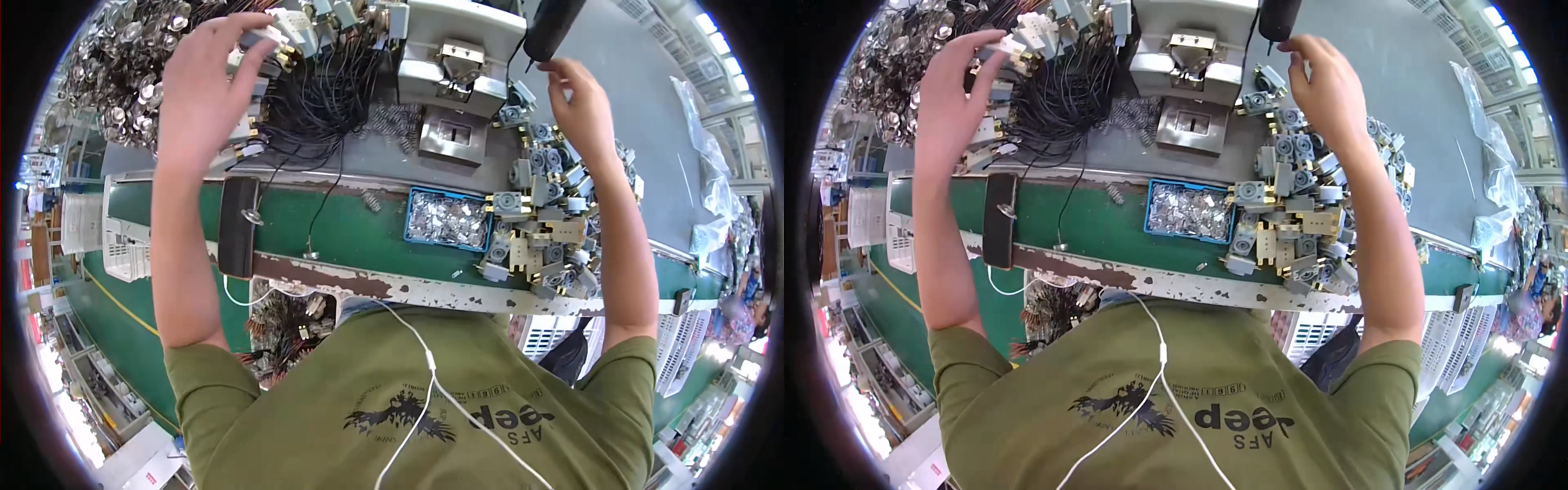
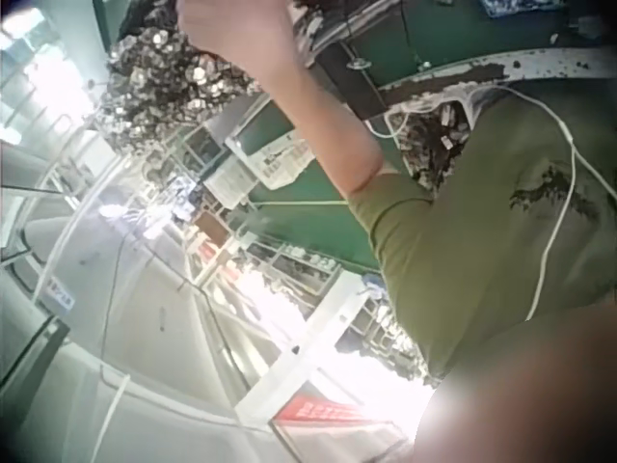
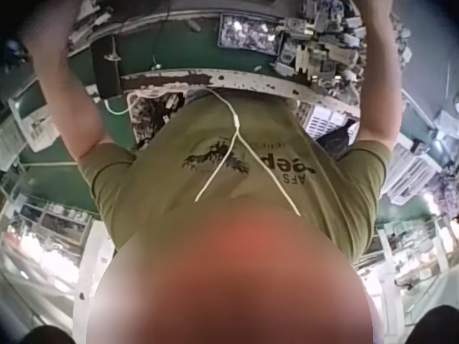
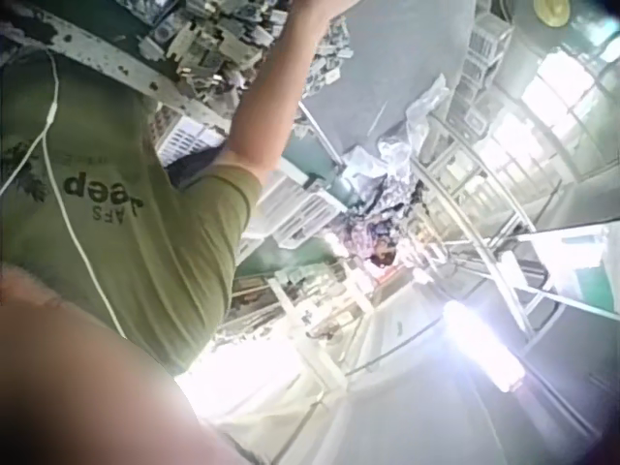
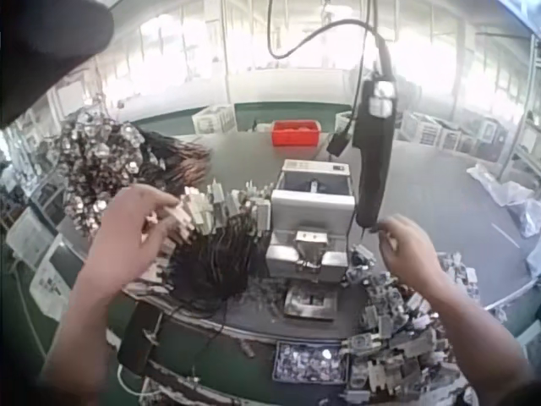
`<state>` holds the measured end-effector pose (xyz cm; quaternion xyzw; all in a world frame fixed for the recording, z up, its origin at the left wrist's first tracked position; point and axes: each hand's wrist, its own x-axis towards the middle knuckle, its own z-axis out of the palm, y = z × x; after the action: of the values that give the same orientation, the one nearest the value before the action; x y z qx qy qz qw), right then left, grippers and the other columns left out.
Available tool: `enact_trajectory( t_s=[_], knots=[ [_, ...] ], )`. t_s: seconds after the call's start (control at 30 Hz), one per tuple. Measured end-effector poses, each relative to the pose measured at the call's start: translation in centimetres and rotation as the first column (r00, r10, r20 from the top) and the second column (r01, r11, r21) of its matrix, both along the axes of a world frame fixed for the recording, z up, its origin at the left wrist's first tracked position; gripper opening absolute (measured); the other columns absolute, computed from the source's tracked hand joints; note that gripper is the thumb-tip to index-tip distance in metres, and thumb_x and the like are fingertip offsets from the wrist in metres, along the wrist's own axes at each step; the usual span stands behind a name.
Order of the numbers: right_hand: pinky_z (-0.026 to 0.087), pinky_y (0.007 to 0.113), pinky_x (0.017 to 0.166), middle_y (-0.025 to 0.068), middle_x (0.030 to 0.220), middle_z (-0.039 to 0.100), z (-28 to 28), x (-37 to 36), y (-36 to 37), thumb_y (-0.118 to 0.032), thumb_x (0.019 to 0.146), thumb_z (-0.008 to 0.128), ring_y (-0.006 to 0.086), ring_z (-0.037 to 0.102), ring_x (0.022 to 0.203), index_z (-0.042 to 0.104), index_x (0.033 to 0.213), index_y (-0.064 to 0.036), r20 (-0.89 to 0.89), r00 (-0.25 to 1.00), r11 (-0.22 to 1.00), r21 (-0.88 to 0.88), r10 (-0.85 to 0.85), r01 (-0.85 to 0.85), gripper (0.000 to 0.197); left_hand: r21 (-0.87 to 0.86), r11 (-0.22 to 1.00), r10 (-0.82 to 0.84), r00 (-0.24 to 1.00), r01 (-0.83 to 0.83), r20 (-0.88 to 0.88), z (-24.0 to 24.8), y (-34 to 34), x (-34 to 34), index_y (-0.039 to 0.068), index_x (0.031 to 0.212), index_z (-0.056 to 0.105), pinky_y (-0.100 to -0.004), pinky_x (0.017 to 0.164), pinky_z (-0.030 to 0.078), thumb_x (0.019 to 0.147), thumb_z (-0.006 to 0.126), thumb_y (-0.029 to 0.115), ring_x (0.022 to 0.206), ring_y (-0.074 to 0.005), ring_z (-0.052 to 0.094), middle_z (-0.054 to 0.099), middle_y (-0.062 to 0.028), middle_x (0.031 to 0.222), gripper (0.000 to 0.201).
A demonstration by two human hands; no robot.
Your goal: Manually assemble and secure electronic components on a production line using an electric screwdriver.
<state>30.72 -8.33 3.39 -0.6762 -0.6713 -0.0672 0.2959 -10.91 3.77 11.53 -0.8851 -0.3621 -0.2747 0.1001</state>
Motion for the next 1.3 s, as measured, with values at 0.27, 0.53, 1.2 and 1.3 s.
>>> enact_trajectory(
  t_s=[0.27, 0.53, 1.2, 1.3],
  knots=[
    [0.057, 0.044, 0.084, 0.0203, 0.099, 0.075, -5.5, 2.9, 3.4, -0.027, 0.096, 0.069, 0.0381, 0.073, 0.093, 0.067, 0.13, -0.0137, 0.124, 0.992, 0.944, -0.328, 0.006, 0.035, 0.037, -0.37, 0.928, 0.067, 0.997, -0.045, 0.049, 0.8, 0.4, -4.7, 0.009, 0.128, 0.064, -0.0311, 0.091, 0.048, 0.102, 0.066, 0.032, 0.1, -0.0149, 0.064, 0.07, -0.0012, 0.117, 0.035],
    [0.056, 0.033, 0.092, 0.013, 0.119, 0.069, -1.6, 1.4, -0.3, -0.026, 0.107, 0.058, 0.0203, 0.073, 0.102, 0.056, 0.14, 0.0015, -0.59, 0.802, 0.954, -0.283, -0.094, -0.097, 0.043, -0.316, 0.948, 0.085, 0.988, -0.04, 0.129, 1.0, 2.0, 3.5, 0.007, 0.119, 0.07, -0.0421, 0.093, 0.052, 0.094, 0.07, 0.017, 0.106, -0.034, 0.067, 0.069, -0.0159, 0.112, 0.027],
    [0.053, 0.033, 0.09, 0.0089, 0.117, 0.067, 0.7, -8.5, -10.8, -0.018, 0.11, 0.052, 0.0156, 0.065, 0.101, 0.055, 0.143, 0.0034, -0.992, 0.123, 0.935, -0.079, -0.038, -0.345, 0.04, -0.263, 0.881, -0.437, 0.889, 0.392, -0.136, -14.3, -10.7, 5.6, 0.009, 0.078, 0.066, -0.0366, 0.075, 0.046, 0.078, 0.069, 0.013, 0.083, -0.0224, 0.059, 0.058, -0.0038, 0.081, 0.005],
    [0.053, 0.033, 0.09, 0.0078, 0.114, 0.068, 2.0, -8.5, -10.3, -0.018, 0.109, 0.055, 0.0163, 0.065, 0.102, 0.061, 0.138, 0.001, -0.95, 0.31, 0.942, -0.135, -0.035, -0.307, 0.035, -0.284, 0.869, -0.453, 0.883, 0.405, -0.127, -13.2, -10.5, 5.4, 0.008, 0.08, 0.064, -0.0359, 0.075, 0.046, 0.081, 0.069, 0.012, 0.082, -0.0228, 0.06, 0.059, -0.0048, 0.083, 0.006]
  ],
)
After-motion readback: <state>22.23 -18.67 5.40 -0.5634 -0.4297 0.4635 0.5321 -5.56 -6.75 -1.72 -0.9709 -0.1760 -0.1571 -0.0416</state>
